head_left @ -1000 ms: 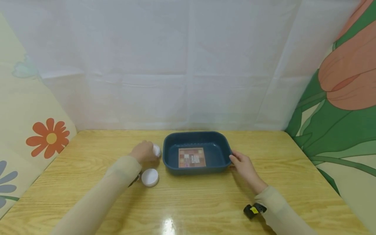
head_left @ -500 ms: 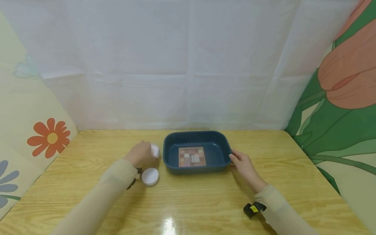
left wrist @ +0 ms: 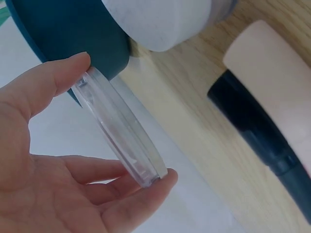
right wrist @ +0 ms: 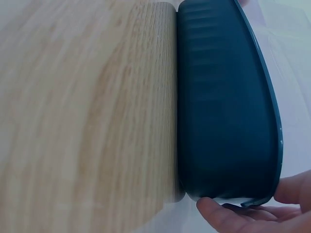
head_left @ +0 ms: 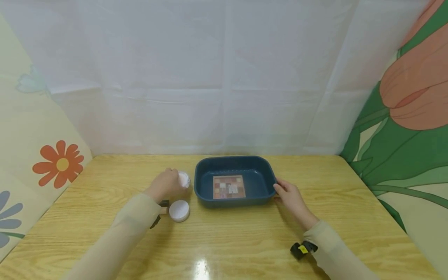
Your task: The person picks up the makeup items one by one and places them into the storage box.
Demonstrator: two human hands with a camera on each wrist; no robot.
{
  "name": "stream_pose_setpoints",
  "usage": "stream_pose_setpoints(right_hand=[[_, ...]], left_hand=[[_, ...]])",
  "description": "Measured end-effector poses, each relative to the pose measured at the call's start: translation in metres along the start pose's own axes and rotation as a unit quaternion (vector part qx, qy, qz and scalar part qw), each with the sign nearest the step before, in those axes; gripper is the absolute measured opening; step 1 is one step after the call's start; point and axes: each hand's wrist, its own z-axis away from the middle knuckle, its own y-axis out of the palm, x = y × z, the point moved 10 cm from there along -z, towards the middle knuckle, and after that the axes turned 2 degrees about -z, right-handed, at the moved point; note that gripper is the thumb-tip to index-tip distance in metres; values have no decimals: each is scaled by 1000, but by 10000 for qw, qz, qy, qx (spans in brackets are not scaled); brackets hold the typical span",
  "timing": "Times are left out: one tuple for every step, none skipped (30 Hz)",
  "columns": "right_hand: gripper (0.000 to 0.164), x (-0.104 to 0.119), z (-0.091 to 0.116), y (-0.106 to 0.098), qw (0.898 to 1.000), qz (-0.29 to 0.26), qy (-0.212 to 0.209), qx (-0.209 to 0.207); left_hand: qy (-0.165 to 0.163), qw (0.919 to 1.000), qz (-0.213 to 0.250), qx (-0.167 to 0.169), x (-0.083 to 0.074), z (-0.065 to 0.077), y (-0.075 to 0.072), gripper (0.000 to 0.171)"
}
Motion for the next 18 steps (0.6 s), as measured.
stream_pose_setpoints(right_hand=[[44, 0, 0, 0, 10000, 5, -11, -5], [43, 0, 0, 0, 10000, 5, -8, -14], [43, 0, 0, 0, 10000, 4, -5, -12], [44, 0, 0, 0, 10000, 1, 4, -9], [44, 0, 0, 0, 10000, 6, 12, -2], [44, 0, 0, 0, 10000, 3, 25, -7], [44, -1, 0, 0, 10000, -5, 36, -6], [44, -1, 0, -1, 10000, -4, 51, -15], [44, -2, 0, -1, 10000, -1, 55, -20], [44, -2, 0, -1, 10000, 2, 55, -31], [44, -2, -1, -1, 10000, 25, 33, -29], [44, -2, -1, -1, 10000, 21, 33, -44], [44, -2, -1, -1, 10000, 32, 15, -42], [44, -2, -1, -1, 10000, 32, 15, -48], [44, -2, -1, -1, 10000, 24, 14, -36], [44, -2, -1, -1, 10000, 21, 15, -33], [44, -2, 0, -1, 10000, 13, 15, -20], [44, -3, 0, -1, 10000, -13, 39, -17]], left_hand=[[-2, 10000, 5, -10, 0, 0, -1, 59], [-29, 10000, 16, -8, 0, 1, -1, 60], [-60, 10000, 24, -1, 0, 1, -1, 62], [-81, 10000, 35, 5, 0, 1, -1, 63], [-87, 10000, 36, 6, 0, 2, -1, 64], [-93, 10000, 34, 1, 0, 2, -2, 64], [-100, 9999, 35, -8, 1, 3, -2, 65], [-116, 9999, 37, -14, 1, 3, -2, 65], [-110, 9999, 33, -25, 0, 3, -2, 65], [-108, 9999, 28, -37, 0, 3, -3, 65], [-105, 9999, 14, -46, 0, 4, -3, 66], [-107, 9999, 2, -54, 0, 4, -3, 66], [-113, 9999, -3, -53, 0, 4, -3, 66], [-120, 9999, -3, -48, 0, 5, -4, 67], [-134, 9999, -5, -37, -1, 5, -4, 68], [-156, 9999, -10, -24, -1, 6, -5, 68], [-162, 9999, -21, -14, -2, 6, -6, 68], [-174, 9998, -21, -5, -3, 7, -7, 69]])
